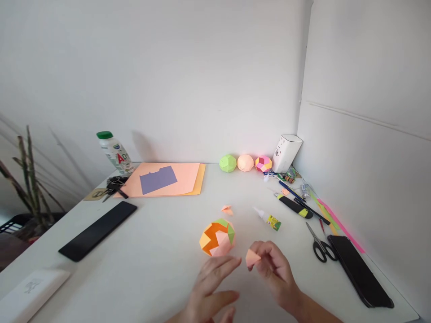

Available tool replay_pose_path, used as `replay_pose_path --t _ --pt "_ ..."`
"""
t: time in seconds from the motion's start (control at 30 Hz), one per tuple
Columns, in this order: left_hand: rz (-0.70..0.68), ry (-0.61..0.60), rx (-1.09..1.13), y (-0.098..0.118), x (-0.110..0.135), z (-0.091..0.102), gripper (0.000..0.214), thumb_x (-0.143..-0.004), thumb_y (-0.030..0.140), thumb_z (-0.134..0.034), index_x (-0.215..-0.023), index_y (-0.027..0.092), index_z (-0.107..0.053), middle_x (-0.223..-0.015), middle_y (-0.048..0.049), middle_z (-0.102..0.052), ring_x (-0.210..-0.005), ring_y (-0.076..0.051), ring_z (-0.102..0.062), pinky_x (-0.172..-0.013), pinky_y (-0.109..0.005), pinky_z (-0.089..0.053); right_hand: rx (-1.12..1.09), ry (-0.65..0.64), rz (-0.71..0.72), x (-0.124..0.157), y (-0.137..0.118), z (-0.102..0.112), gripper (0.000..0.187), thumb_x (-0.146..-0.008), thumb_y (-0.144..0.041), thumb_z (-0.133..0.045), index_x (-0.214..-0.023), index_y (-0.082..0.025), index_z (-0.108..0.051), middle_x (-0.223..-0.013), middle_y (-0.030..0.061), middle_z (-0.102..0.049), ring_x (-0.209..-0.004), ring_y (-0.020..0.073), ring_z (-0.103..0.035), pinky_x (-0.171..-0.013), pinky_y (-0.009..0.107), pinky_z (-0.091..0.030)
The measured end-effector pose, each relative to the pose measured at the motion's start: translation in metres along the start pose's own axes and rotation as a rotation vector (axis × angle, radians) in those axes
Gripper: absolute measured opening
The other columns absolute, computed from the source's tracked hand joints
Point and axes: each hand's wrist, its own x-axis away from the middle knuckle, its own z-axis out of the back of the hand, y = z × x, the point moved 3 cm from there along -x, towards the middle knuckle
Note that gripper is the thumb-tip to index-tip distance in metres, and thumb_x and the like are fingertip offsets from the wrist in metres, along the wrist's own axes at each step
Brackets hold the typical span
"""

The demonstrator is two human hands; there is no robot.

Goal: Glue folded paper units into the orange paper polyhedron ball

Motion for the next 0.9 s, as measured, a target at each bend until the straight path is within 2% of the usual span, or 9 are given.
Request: replay_pose_path --t 0.1,0.2,0.27,0.33,0.43,0.53,0.63,0.73,0.9 --pt "0.055 0.232 -0.082 -0.013 -0.006 0.029 0.026 -0.095 0.017 -0.039 -0.100 0.025 -0.063 -0.110 -0.0097 -0.062 -0.110 -0.026 -0.056 -0.089 -0.043 -0.051 -0.027 0.027 -0.212 0.000 0.008 0.001 0.026 -0.096 -0.045 -0.046 -0.089 -0.022 -0.054 -0.082 0.0030 -0.059 -0.076 0.0177 -0.057 -0.075 0.037 -0.046" --pt "0.539 0.396 -0.098 -0.046 -0.011 0.050 0.025 -0.096 0.032 -0.043 -0.109 0.028 -0.064 -0.129 -0.0070 -0.054 -0.120 -0.027 -0.052 -0.098 -0.045 -0.047 0.010 -0.015 -0.359 -0.001 0.015 -0.001 0.033 -0.096 -0.049 -0.042 -0.089 -0.019 -0.055 -0.086 0.0049 -0.060 -0.079 0.0187 -0.059 -0.075 0.039 -0.048" --pt "0.810 0.329 0.078 -0.064 -0.015 0.050 0.039 -0.096 0.046 -0.039 -0.131 0.032 -0.050 -0.150 -0.0038 -0.036 -0.129 -0.028 -0.047 -0.104 -0.045 -0.044 0.008 -0.030 -0.424 -0.001 0.019 -0.003 0.037 -0.095 -0.053 -0.042 -0.093 -0.019 -0.056 -0.091 0.0059 -0.058 -0.086 0.0211 -0.061 -0.075 0.039 -0.050" --pt "0.941 0.205 0.233 -0.074 -0.017 0.043 0.052 -0.095 0.056 -0.034 -0.144 0.037 -0.032 -0.157 -0.0009 -0.024 -0.136 -0.029 -0.041 -0.109 -0.046 -0.039 -0.048 -0.034 -0.502 0.000 0.024 -0.004 0.039 -0.093 -0.056 -0.043 -0.099 -0.019 -0.057 -0.102 0.0075 -0.057 -0.098 0.0248 -0.062 -0.077 0.042 -0.052" --pt "0.981 0.064 0.368 -0.076 -0.017 0.032 0.058 -0.094 0.061 -0.026 -0.146 0.035 -0.027 -0.153 -0.0029 -0.034 -0.140 -0.028 -0.033 -0.111 -0.047 -0.035 -0.219 -0.059 -0.629 0.002 0.031 -0.005 0.038 -0.090 -0.057 -0.050 -0.097 -0.020 -0.055 -0.123 0.0099 -0.052 -0.108 0.0286 -0.061 -0.085 0.046 -0.052" --pt "0.941 0.054 0.298 -0.073 -0.015 0.027 0.056 -0.095 0.059 -0.022 -0.136 0.029 -0.045 -0.147 -0.0051 -0.043 -0.137 -0.027 -0.038 -0.112 -0.046 -0.034 -0.382 -0.078 -0.673 0.001 0.031 -0.005 0.035 -0.088 -0.054 -0.056 -0.086 -0.019 -0.051 -0.133 0.0102 -0.051 -0.115 0.0293 -0.059 -0.091 0.048 -0.048" --pt "0.853 0.120 0.165 -0.069 -0.017 0.027 0.051 -0.095 0.056 -0.026 -0.109 0.022 -0.061 -0.120 -0.0085 -0.060 -0.111 -0.025 -0.055 -0.097 -0.041 -0.046 -0.424 -0.042 -0.624 -0.005 0.027 -0.003 0.033 -0.090 -0.049 -0.057 -0.077 -0.020 -0.047 -0.127 0.0099 -0.058 -0.118 0.0275 -0.056 -0.097 0.048 -0.043" --pt "0.871 0.146 0.135 -0.066 -0.019 0.026 0.042 -0.093 0.054 -0.034 -0.080 0.021 -0.056 -0.090 -0.0049 -0.060 -0.082 -0.020 -0.057 -0.076 -0.033 -0.051 -0.425 0.012 -0.525 -0.013 0.022 0.001 0.034 -0.091 -0.047 -0.055 -0.072 -0.020 -0.047 -0.123 0.0103 -0.062 -0.119 0.0267 -0.055 -0.099 0.047 -0.041" --pt "0.948 0.079 0.289 -0.062 -0.019 0.016 0.039 -0.087 0.054 -0.049 -0.068 0.020 -0.045 -0.102 -0.0054 -0.056 -0.087 -0.019 -0.058 -0.075 -0.031 -0.052 -0.426 0.056 -0.477 -0.019 0.021 0.006 0.034 -0.090 -0.046 -0.058 -0.070 -0.020 -0.048 -0.117 0.0089 -0.066 -0.108 0.0259 -0.060 -0.094 0.047 -0.042"
